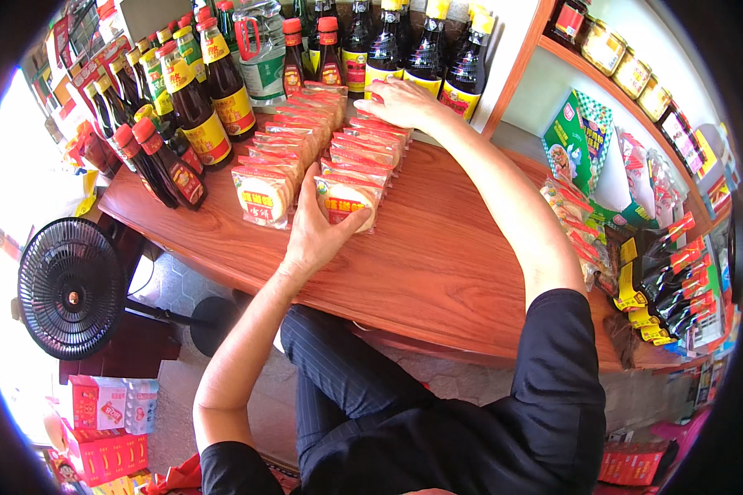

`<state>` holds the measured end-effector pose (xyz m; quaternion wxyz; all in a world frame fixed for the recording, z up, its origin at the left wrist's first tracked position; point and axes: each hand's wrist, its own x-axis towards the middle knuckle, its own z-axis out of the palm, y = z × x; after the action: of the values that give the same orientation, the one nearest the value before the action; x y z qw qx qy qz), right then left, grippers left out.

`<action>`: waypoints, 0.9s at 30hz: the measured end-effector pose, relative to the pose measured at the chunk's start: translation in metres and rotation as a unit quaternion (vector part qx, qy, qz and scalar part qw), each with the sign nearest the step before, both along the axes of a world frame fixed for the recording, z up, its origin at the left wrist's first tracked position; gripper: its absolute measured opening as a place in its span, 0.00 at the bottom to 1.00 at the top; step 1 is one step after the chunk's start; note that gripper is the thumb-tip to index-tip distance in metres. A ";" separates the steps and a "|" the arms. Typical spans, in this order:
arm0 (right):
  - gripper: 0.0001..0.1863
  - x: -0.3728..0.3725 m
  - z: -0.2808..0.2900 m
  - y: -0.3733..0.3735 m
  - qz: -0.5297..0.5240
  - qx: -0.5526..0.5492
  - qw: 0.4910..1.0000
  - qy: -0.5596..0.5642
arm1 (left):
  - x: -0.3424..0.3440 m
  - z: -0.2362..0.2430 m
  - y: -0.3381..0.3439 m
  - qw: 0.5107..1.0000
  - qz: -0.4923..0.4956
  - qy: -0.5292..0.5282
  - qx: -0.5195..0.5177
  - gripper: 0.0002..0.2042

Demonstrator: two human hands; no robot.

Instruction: The person picks up and inspects various packaged snack items on a wooden table, then stacks them into neat piles. The person handles small snack packets and larger round snack packages, arranging them in rows.

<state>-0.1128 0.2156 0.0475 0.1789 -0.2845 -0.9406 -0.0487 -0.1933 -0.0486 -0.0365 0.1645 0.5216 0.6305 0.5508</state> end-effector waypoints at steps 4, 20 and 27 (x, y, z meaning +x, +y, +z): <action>0.41 -0.007 0.022 -0.013 0.035 -0.176 0.976 -0.120 | -0.020 0.006 0.009 0.995 -0.069 -0.063 -0.038 0.61; 0.34 0.136 0.048 -0.040 0.009 -0.238 0.947 -0.216 | 0.136 0.008 0.016 0.990 -0.137 -0.013 0.003 0.60; 0.29 0.239 0.043 -0.020 -0.051 -0.238 0.952 -0.186 | 0.215 0.011 0.037 0.982 -0.188 0.000 -0.012 0.61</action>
<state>0.1258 0.1960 0.0907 -0.0753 -0.3524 -0.9256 0.1156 0.0213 -0.0117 -0.0260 0.2714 0.6288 0.5276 0.5025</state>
